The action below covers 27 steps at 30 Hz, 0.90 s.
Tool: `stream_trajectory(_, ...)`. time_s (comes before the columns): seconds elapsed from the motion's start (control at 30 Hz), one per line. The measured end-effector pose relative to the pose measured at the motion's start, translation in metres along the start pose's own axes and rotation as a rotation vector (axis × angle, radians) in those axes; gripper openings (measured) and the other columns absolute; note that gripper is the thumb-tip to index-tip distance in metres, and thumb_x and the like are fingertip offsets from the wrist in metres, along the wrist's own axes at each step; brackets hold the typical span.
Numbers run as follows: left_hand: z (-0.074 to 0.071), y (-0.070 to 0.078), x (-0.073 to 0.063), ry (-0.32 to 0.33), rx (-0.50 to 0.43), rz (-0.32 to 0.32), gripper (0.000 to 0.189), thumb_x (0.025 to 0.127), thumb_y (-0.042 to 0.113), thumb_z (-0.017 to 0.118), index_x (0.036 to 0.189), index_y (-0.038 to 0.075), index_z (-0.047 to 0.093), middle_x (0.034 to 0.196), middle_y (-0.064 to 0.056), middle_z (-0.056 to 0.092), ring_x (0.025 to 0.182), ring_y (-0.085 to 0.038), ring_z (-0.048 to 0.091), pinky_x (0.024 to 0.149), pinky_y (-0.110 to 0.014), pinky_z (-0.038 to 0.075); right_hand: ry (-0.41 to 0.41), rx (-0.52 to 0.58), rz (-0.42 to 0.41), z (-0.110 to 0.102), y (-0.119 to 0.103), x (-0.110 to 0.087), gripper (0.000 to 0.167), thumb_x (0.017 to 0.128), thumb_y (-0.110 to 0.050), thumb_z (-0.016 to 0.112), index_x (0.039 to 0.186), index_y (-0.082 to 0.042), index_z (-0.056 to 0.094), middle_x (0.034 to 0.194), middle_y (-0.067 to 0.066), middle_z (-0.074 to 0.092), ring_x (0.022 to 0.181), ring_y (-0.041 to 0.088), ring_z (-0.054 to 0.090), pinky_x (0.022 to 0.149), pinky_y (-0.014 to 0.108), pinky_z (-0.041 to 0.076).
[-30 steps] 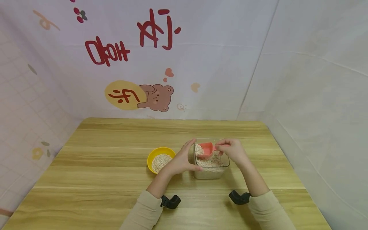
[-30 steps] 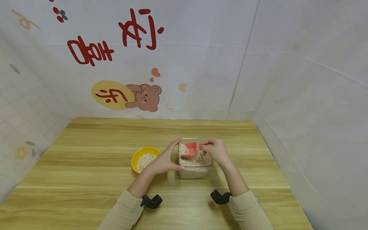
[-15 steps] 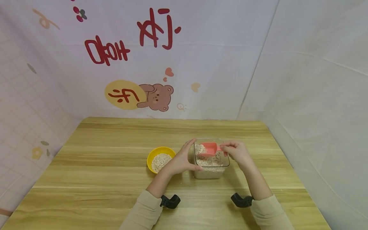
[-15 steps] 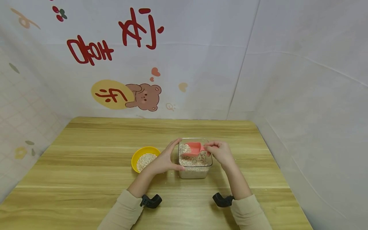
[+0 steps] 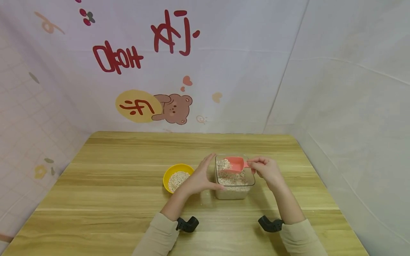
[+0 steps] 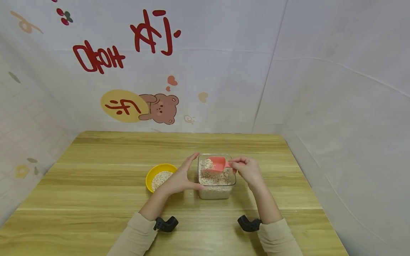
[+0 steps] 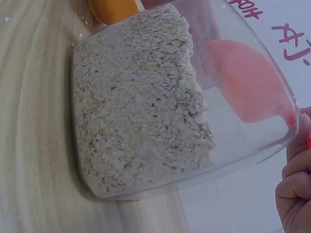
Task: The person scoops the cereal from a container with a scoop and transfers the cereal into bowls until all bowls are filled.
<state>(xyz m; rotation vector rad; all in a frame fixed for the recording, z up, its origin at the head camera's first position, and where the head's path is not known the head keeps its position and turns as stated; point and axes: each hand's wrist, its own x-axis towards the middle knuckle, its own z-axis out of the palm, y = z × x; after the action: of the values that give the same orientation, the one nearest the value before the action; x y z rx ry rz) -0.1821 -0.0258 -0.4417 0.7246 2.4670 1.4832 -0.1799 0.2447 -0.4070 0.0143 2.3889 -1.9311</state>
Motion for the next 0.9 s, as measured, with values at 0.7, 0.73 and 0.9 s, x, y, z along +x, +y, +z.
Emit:
stream_trajectory(0.7, -0.023, 0.004, -0.022, 0.04, 0.036, 0.004, 0.119, 0.064, 0.045, 0.087, 0.153, 0.038, 0.009, 0.158, 0.006, 0.008, 0.142, -0.024, 0.013, 0.107, -0.058, 0.023, 0.023, 0.101, -0.01, 0.009, -0.021, -0.008, 0.011, 0.088, -0.01, 0.07, 0.092, -0.001, 0.071, 0.059, 0.002, 0.058, 0.045, 0.009, 0.035, 0.044, 0.022, 0.024)
stream_trajectory(0.73, -0.024, 0.004, -0.024, 0.043, 0.032, 0.006, 0.118, 0.064, 0.044, 0.087, 0.153, 0.038, 0.009, 0.158, 0.006, 0.009, 0.142, -0.024, 0.013, 0.107, -0.058, 0.023, 0.021, 0.101, -0.013, 0.01, -0.021, -0.009, 0.012, 0.088, -0.01, 0.07, 0.092, 0.0, 0.071, 0.059, 0.002, 0.058, 0.045, 0.009, 0.035, 0.044, 0.022, 0.024)
stream_trajectory(0.9, -0.032, 0.002, -0.032, 0.056, 0.051, 0.007, 0.117, 0.064, 0.051, 0.085, 0.153, 0.039, 0.01, 0.159, 0.002, 0.011, 0.142, -0.023, 0.015, 0.107, -0.057, 0.024, 0.014, 0.106, -0.049, 0.018, -0.025, -0.011, 0.015, 0.087, -0.01, 0.07, 0.092, 0.004, 0.07, 0.059, 0.003, 0.058, 0.045, 0.009, 0.035, 0.044, 0.021, 0.024)
